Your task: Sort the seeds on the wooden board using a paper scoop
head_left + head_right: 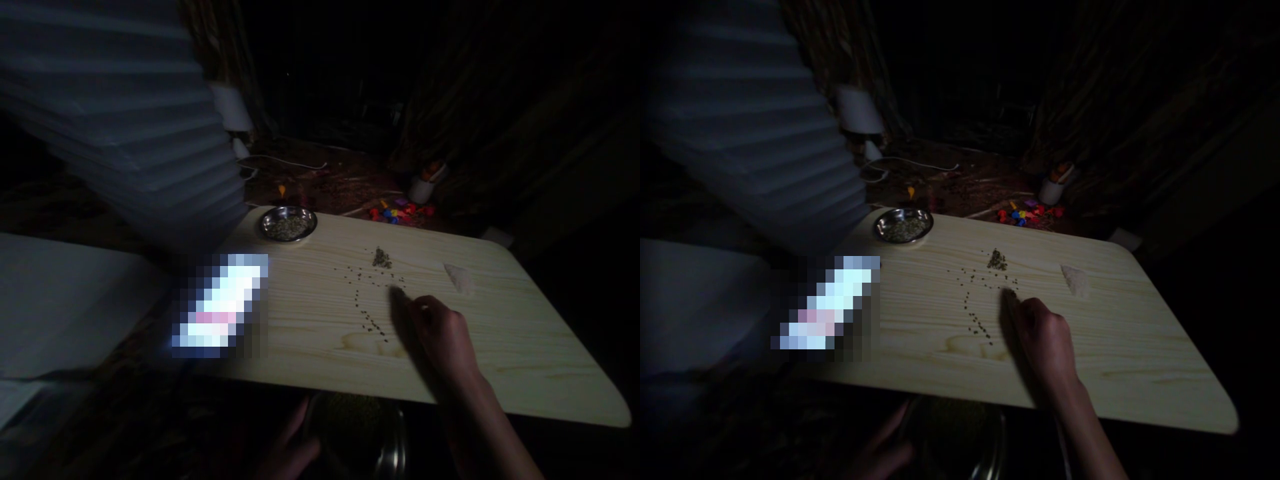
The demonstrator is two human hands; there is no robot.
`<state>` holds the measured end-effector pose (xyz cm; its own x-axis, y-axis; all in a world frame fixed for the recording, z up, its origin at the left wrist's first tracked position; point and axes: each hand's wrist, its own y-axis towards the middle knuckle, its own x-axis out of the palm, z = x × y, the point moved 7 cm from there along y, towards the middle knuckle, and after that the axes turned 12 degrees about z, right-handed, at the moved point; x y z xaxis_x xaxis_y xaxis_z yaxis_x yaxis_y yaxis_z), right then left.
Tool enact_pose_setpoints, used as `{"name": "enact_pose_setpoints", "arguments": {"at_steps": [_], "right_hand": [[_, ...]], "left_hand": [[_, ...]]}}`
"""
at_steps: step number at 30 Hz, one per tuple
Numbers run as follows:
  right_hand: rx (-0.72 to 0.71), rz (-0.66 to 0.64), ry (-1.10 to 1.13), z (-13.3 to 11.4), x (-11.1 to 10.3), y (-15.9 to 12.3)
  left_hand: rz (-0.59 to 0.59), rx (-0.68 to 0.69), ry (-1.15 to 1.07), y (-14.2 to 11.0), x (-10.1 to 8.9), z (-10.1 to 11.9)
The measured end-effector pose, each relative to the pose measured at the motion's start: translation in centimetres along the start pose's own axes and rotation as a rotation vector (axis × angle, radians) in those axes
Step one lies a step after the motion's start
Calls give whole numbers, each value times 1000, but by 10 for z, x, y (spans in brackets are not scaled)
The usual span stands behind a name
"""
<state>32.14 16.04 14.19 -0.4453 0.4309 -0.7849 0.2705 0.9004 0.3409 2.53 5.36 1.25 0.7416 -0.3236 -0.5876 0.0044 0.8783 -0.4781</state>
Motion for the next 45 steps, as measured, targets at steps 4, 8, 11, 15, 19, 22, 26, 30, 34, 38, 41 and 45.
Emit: {"name": "enact_pose_setpoints", "arguments": {"at_steps": [4, 8, 11, 15, 19, 22, 26, 30, 34, 38, 41, 45], "right_hand": [[35, -22, 81, -5, 3, -4], [-14, -39, 119, -19, 9, 0], [-91, -65, 87, -30, 16, 7], [-177, -72, -8, -39, 24, 15], [-224, -85, -90, -44, 34, 25], [-249, -103, -125, -51, 43, 34], [-267, -114, -173, -64, 54, 48], [-264, -110, -201, -70, 59, 57], [-242, -112, -219, -68, 61, 60], [-254, -113, -299, -71, 65, 66], [-267, -117, -321, -76, 70, 73], [-299, -136, -326, -85, 77, 84]], "left_hand": [[-23, 10, -17, 0, 3, -1], [-32, 10, -51, 2, 5, -5], [-25, 16, -130, 6, 8, -12], [-22, 16, -182, 9, 11, -16], [-32, -28, -266, 7, 13, -13], [-46, -32, -271, 8, 16, -14], [-117, -4, -330, 10, 25, -18], [-99, -61, -405, 12, 27, -25], [-84, -108, -404, 9, 24, -22], [-102, -58, -449, 7, 15, -5], [-115, 9, -486, 5, 6, 11], [-122, 55, -496, 1, -3, 22]]}}
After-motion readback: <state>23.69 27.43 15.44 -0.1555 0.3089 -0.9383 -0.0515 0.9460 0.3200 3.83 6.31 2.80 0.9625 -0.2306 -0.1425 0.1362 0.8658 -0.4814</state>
